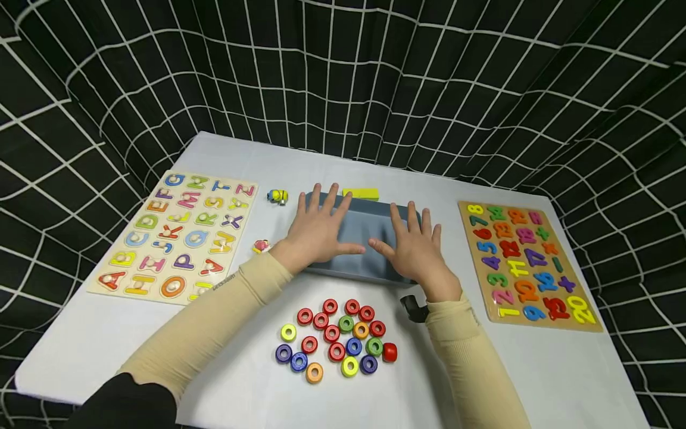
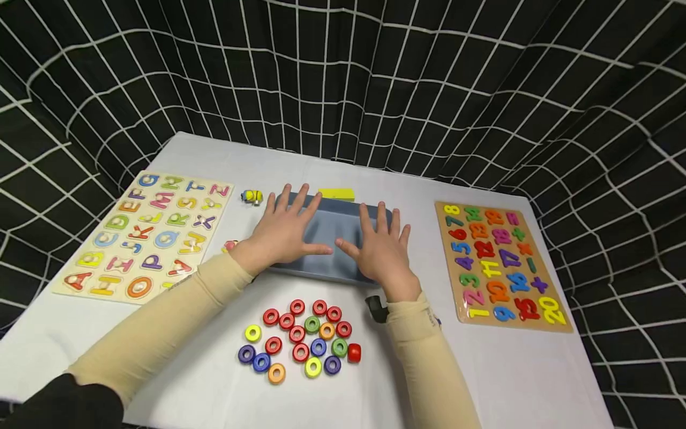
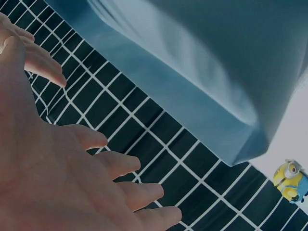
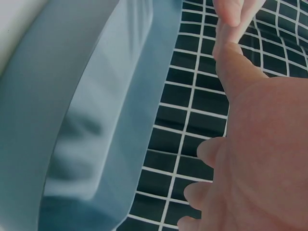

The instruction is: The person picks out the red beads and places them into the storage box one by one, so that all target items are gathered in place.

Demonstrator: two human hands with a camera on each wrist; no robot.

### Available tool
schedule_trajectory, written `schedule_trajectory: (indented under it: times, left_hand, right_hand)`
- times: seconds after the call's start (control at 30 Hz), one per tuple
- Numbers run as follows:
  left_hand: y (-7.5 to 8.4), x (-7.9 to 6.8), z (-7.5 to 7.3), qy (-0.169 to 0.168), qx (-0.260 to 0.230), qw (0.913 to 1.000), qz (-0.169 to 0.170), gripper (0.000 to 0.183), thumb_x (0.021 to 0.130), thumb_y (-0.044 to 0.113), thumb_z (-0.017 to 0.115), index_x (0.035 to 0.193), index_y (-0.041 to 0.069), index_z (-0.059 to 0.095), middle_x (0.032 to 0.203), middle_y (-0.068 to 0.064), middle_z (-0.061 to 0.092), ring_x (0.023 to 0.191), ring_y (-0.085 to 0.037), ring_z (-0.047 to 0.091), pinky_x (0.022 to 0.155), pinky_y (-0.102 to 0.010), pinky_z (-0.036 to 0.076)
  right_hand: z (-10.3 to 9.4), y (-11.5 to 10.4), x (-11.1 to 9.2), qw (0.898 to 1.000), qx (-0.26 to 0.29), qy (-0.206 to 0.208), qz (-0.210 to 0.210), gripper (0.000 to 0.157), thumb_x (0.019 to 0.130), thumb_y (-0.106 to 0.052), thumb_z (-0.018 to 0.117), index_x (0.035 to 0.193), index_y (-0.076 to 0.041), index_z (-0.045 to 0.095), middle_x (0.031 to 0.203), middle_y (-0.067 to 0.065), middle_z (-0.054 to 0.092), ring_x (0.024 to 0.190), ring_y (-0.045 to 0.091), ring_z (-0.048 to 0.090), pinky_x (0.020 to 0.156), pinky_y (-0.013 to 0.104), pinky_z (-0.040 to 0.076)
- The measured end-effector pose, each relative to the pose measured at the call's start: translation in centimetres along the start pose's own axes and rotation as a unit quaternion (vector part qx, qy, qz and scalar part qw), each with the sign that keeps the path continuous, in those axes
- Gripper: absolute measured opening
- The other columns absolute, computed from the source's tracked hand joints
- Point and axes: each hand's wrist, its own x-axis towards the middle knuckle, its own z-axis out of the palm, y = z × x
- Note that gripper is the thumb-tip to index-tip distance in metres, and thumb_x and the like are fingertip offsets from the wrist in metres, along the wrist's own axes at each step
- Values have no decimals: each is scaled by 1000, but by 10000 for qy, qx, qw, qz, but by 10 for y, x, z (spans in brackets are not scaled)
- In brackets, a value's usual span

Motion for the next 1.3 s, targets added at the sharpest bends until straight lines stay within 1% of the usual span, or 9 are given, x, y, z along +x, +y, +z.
schedule_trajectory:
  times: [0.23,0.4,0.47,0.53,0.67,0.83,0.97,1.13,1.3]
  left_hand:
    - [-1,3,0,-111,50,9999,23,114,72,89,41,157,21,9,163,-14,3,149,-44,1,119,-61,6]
    - [-19,-7,-1,-446,-437,9980,-95,113,75,82,51,157,19,4,163,-14,3,149,-44,0,119,-59,7]
    - [-32,-15,-1,-655,-735,9948,-261,116,75,78,57,157,16,3,163,-16,3,148,-44,1,119,-58,9]
    - [-44,-24,0,-878,-1033,9899,-419,120,74,74,63,156,11,3,162,-19,4,148,-45,3,119,-59,12]
    - [-63,-38,3,-1191,-1461,9807,-521,126,72,68,70,155,3,1,160,-22,12,147,-45,13,118,-57,19]
    - [-73,-46,11,-1309,-1743,9749,-453,126,73,65,72,154,2,-1,153,-26,30,144,-42,27,118,-55,21]
    - [-74,-50,19,-1215,-1786,9759,-304,124,74,66,70,154,2,-1,151,-23,35,143,-35,32,120,-53,15]
    - [-72,-53,28,-884,-1659,9821,-141,122,74,68,68,154,2,5,149,-19,42,140,-29,41,120,-53,16]
    - [-70,-53,31,-586,-1488,9871,-20,121,72,70,68,154,2,12,144,-18,50,134,-26,48,118,-53,19]
  right_hand:
    - [-5,1,-3,9993,229,249,-129,86,91,-65,45,156,-17,14,161,22,3,147,47,0,114,69,5]
    - [-5,-4,-26,9889,992,669,-886,61,94,-45,58,144,-13,45,148,16,43,136,37,41,109,57,35]
    - [1,-6,-41,9825,1283,484,-1259,46,93,-35,62,132,-12,57,131,10,59,119,29,57,98,49,48]
    - [11,-9,-54,9789,1445,102,-1442,35,92,-28,66,123,-14,63,116,3,66,104,21,62,88,41,53]
    - [34,-13,-71,9792,1366,-545,-1396,31,89,-23,69,119,-18,67,108,-2,67,93,12,62,81,34,53]
    - [49,-18,-80,9848,1190,-617,-1105,31,86,-22,72,117,-18,68,105,-6,65,88,9,57,81,32,50]
    - [53,-20,-88,9883,1116,-492,-915,28,85,-21,73,112,-16,69,104,-5,64,85,8,54,79,32,49]
    - [54,-22,-89,9898,1154,-243,-801,24,84,-23,74,107,-18,69,101,-6,64,84,7,55,76,30,50]
    - [41,-28,-73,9750,1612,674,-1373,28,87,-19,72,114,-15,67,104,-2,66,88,14,64,75,32,55]
